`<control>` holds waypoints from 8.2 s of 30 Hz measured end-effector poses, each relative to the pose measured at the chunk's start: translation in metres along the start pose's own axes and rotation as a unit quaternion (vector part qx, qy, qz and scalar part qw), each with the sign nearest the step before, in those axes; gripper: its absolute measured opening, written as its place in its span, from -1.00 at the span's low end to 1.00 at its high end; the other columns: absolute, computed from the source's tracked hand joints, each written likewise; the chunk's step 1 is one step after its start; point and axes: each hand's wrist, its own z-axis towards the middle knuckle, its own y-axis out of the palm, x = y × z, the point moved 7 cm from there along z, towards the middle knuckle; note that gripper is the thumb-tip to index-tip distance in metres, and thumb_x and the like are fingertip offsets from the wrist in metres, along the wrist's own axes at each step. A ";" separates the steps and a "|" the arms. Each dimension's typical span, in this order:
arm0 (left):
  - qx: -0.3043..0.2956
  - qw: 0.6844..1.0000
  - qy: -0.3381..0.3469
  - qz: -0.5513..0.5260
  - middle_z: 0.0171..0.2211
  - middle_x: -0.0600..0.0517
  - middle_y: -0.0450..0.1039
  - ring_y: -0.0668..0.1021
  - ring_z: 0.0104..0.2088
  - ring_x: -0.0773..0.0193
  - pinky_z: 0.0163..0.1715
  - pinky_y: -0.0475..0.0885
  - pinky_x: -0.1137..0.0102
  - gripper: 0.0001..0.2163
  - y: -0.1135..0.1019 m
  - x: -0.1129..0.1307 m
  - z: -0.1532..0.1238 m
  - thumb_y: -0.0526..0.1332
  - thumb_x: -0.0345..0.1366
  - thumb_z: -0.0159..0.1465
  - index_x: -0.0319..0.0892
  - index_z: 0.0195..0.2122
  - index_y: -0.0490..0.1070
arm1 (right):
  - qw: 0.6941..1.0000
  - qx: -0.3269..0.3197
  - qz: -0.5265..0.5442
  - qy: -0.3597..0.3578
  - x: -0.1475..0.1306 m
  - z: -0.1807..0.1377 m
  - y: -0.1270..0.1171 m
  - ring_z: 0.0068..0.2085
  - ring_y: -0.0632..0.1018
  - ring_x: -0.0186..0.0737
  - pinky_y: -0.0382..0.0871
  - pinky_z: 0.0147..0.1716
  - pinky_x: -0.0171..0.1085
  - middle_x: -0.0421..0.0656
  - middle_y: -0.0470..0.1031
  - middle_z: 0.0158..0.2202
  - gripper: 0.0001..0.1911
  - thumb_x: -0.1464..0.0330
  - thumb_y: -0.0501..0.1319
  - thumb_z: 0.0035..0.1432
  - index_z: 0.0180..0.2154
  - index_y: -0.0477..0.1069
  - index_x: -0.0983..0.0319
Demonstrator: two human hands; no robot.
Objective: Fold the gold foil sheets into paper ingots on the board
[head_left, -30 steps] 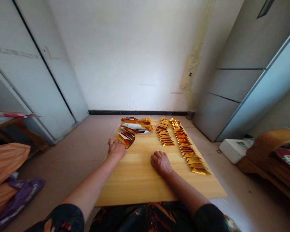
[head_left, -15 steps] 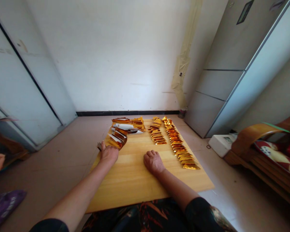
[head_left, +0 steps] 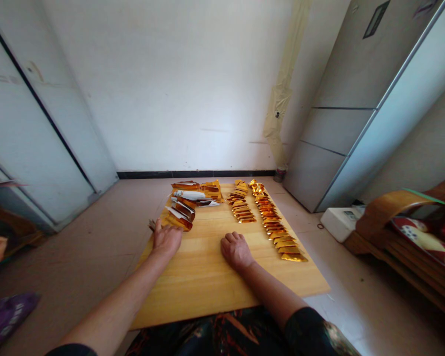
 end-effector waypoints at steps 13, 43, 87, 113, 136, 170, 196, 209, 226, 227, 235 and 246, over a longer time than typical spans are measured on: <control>0.041 0.998 -0.020 -0.032 -0.39 -0.15 0.52 0.54 -0.27 0.00 -0.09 0.23 0.12 -0.78 -0.105 -0.001 -0.004 0.01 -0.38 0.22 -0.22 -0.38 0.46 | 1.000 -0.002 0.011 0.003 0.000 0.000 -0.003 -0.18 0.35 -0.19 0.14 -0.22 -0.26 -0.10 0.43 -0.25 -0.74 0.34 -0.03 0.29 -0.29 0.41 0.20; -0.263 0.814 -0.062 -0.515 -0.31 -0.01 0.51 0.38 -0.72 0.50 -0.70 0.25 0.55 -0.59 0.038 0.112 -0.069 0.06 -0.40 0.10 -0.24 -0.01 0.42 | 0.973 0.011 0.198 0.121 0.032 0.011 0.009 -0.10 0.51 -0.24 0.33 -0.10 -0.34 -0.06 0.49 -0.05 -0.48 0.51 0.09 0.07 0.11 0.27 0.24; -0.092 0.910 0.113 -0.387 -0.20 -0.05 0.56 0.53 -0.16 0.21 -0.14 0.34 0.41 -0.72 0.008 0.116 -0.043 0.06 -0.19 0.26 -0.15 -0.23 0.54 | 0.814 -0.020 0.574 0.084 0.045 -0.036 -0.010 -0.17 0.51 -0.21 0.37 -0.16 -0.27 -0.14 0.53 -0.18 -0.62 0.22 0.20 0.03 -0.11 0.43 0.24; 0.024 0.934 0.007 -0.357 0.07 -0.03 0.32 0.43 0.03 0.25 0.02 0.34 0.37 -0.60 0.015 0.109 -0.036 0.15 -0.45 0.17 -0.09 0.06 0.29 | 0.987 -0.016 0.003 0.158 0.025 0.000 -0.001 -0.43 0.52 -0.29 0.11 -0.48 -0.36 -0.08 0.52 -0.40 -0.73 0.30 0.00 0.31 -0.33 0.40 0.24; -0.001 0.977 0.008 -0.214 0.17 -0.15 0.19 0.40 0.04 0.09 0.05 0.28 0.25 -0.81 0.008 0.112 -0.047 0.14 -0.32 0.20 -0.20 -0.18 0.46 | 0.985 -0.009 0.019 0.169 0.027 -0.001 -0.001 -0.38 0.54 -0.29 0.13 -0.42 -0.34 -0.13 0.53 -0.34 -0.83 0.33 0.00 0.28 -0.20 0.33 0.20; 0.063 0.977 -0.042 -0.201 -0.23 -0.06 0.41 0.42 -0.15 0.09 -0.14 0.33 0.25 -0.68 0.001 0.095 -0.055 0.29 -0.21 0.10 -0.17 -0.12 0.39 | 0.957 0.145 0.232 0.098 0.042 -0.005 -0.002 -0.25 0.42 -0.22 0.28 -0.22 -0.30 -0.12 0.44 -0.35 -0.80 0.49 0.09 0.11 -0.23 0.42 0.24; -0.056 0.919 0.054 -0.386 -0.21 0.03 0.55 0.54 -0.17 0.27 -0.12 0.38 0.42 -0.78 0.012 0.097 -0.042 0.13 -0.40 0.16 -0.10 -0.21 0.50 | 0.914 -0.015 0.386 0.123 0.038 -0.023 -0.006 -0.28 0.51 -0.28 0.32 -0.29 -0.38 -0.19 0.53 -0.33 -0.82 0.34 0.07 0.17 -0.27 0.43 0.20; -0.056 0.954 -0.102 -0.275 -0.15 -0.02 0.51 0.54 -0.19 0.22 -0.29 0.34 0.41 -0.59 0.012 0.095 -0.019 0.11 -0.32 0.23 -0.09 0.14 0.20 | 0.955 -0.051 0.090 0.279 0.037 0.011 0.006 -0.36 0.56 -0.25 0.16 -0.47 -0.38 -0.11 0.55 -0.30 -0.83 0.35 -0.02 0.28 -0.20 0.32 0.19; -0.017 0.955 -0.079 -0.286 -0.11 0.00 0.41 0.49 -0.15 0.30 -0.20 0.34 0.46 -0.74 0.012 0.101 -0.030 0.12 -0.38 0.24 -0.08 -0.04 0.36 | 0.942 -0.080 0.128 0.299 0.048 0.015 0.009 -0.29 0.56 -0.21 0.22 -0.39 -0.35 -0.06 0.56 -0.31 -0.84 0.32 0.03 0.24 -0.21 0.33 0.20; -0.014 0.956 -0.081 -0.282 -0.09 -0.01 0.41 0.49 -0.15 0.30 -0.20 0.35 0.46 -0.70 0.012 0.101 -0.030 0.12 -0.39 0.24 -0.08 0.01 0.33 | 0.940 -0.076 0.145 0.301 0.050 0.016 0.009 -0.30 0.55 -0.22 0.22 -0.40 -0.36 -0.07 0.56 -0.33 -0.84 0.30 0.05 0.23 -0.22 0.33 0.21; -0.031 0.964 -0.068 -0.255 -0.12 0.02 0.39 0.50 -0.19 0.31 -0.24 0.34 0.46 -0.79 0.010 0.104 -0.029 0.11 -0.37 0.25 -0.06 -0.10 0.39 | 0.900 -0.045 0.300 0.314 0.065 0.008 0.010 -0.40 0.50 -0.31 0.19 -0.48 -0.43 -0.20 0.52 -0.46 -0.83 0.42 0.18 -0.03 -0.30 0.36 0.23; -0.002 0.954 -0.080 -0.290 -0.16 0.01 0.41 0.47 -0.18 0.32 -0.21 0.32 0.47 -0.86 0.011 0.098 -0.029 0.10 -0.33 0.26 -0.11 -0.23 0.44 | 0.934 -0.069 0.175 0.304 0.054 0.009 0.004 -0.30 0.53 -0.22 0.16 -0.42 -0.36 -0.08 0.55 -0.31 -0.80 0.43 0.09 0.13 -0.17 0.34 0.24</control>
